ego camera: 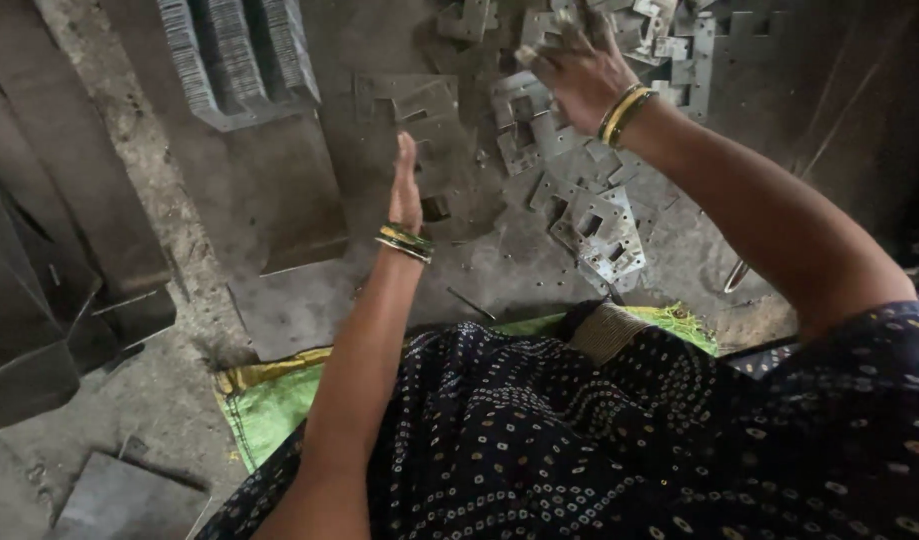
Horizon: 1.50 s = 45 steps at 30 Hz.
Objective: The person gathers metal plates by hand, stacking them together before placing the stack onto a larger metal piece and setting it aside.
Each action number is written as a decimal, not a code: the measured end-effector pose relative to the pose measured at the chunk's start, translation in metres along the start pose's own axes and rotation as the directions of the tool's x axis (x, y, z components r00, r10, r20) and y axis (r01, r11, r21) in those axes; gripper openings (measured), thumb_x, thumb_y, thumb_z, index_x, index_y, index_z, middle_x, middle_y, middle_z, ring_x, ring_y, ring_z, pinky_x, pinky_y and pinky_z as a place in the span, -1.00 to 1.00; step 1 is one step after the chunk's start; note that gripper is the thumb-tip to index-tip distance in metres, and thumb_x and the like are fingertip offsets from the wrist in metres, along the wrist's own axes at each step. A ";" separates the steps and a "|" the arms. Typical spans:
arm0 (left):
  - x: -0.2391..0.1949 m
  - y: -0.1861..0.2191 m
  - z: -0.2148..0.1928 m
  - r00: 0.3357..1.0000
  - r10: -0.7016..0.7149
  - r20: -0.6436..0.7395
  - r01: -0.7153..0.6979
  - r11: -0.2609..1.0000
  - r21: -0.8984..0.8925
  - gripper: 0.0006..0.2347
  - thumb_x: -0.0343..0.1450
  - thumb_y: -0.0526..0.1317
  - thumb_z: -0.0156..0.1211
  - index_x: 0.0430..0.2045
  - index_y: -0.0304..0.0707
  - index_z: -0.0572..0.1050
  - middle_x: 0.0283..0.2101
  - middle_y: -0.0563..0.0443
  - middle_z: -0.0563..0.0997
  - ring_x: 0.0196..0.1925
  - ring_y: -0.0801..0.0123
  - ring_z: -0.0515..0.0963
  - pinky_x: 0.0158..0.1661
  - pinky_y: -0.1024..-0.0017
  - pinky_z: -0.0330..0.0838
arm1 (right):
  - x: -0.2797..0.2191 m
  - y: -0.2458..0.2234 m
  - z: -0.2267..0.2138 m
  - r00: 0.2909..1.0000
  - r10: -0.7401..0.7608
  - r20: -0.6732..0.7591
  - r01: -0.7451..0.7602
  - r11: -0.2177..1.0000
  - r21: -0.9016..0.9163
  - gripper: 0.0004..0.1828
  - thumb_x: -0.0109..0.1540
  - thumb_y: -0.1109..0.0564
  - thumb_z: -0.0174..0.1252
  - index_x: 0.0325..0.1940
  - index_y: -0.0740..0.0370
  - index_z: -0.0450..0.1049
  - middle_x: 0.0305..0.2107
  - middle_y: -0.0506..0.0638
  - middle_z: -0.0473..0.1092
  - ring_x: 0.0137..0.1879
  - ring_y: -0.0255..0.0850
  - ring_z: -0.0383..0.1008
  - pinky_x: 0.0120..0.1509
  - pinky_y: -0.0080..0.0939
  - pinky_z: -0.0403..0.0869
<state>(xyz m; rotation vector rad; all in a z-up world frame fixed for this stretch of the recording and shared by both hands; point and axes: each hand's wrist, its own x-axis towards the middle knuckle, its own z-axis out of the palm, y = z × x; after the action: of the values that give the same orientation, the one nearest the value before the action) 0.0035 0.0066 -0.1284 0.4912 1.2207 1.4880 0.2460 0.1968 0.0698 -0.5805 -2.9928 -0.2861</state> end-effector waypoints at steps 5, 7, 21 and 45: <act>0.000 -0.016 -0.008 0.996 -0.054 0.075 0.060 0.995 -0.081 -0.23 0.50 0.23 -0.01 0.49 -0.35 -0.03 0.58 -0.06 0.00 0.62 0.33 -0.06 0.49 0.34 -0.29 | 0.005 0.010 0.015 0.963 0.123 0.239 -0.167 0.970 0.174 -0.42 0.03 0.22 0.29 0.16 0.21 0.49 0.03 0.05 0.45 0.31 0.05 0.36 0.39 0.14 0.36; -0.011 0.003 0.000 0.991 -0.101 0.086 0.118 0.967 -0.227 -0.28 0.49 0.16 0.10 0.45 -0.39 0.10 0.49 -0.08 0.17 0.51 0.30 0.15 0.43 0.31 -0.03 | 0.012 0.009 0.018 0.963 0.112 0.244 -0.166 0.963 0.214 -0.33 -0.10 0.16 0.38 0.10 0.26 0.48 0.01 0.11 0.44 0.24 0.09 0.38 0.28 0.11 0.43; -0.032 0.047 0.020 0.951 -0.269 0.151 0.309 0.806 -0.505 -0.36 0.47 0.17 0.03 0.33 -0.34 0.25 0.28 -0.10 0.39 0.27 0.23 0.41 0.23 0.24 0.27 | -0.030 -0.035 -0.063 0.932 -0.269 -0.244 0.271 0.962 -0.028 -0.64 0.29 0.11 0.24 0.19 -0.05 0.55 0.17 0.02 0.44 0.34 -0.08 0.41 0.49 0.12 0.33; -0.043 0.040 0.035 0.887 -0.439 0.144 0.460 0.872 -0.169 -0.27 0.29 0.22 0.25 0.27 -0.29 0.36 0.18 -0.08 0.55 0.14 0.15 0.57 -0.03 0.23 0.44 | -0.030 -0.006 -0.041 0.851 0.462 0.250 -0.515 0.640 0.571 -0.66 0.18 0.06 0.33 -0.02 0.25 0.59 -0.21 0.14 0.56 -0.18 0.01 0.61 -0.13 -0.03 0.55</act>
<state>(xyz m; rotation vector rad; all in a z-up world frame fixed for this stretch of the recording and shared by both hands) 0.0265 -0.0120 -0.0670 0.1275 1.0065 1.1496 0.2730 0.1729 0.1058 -1.2704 -2.5797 0.7572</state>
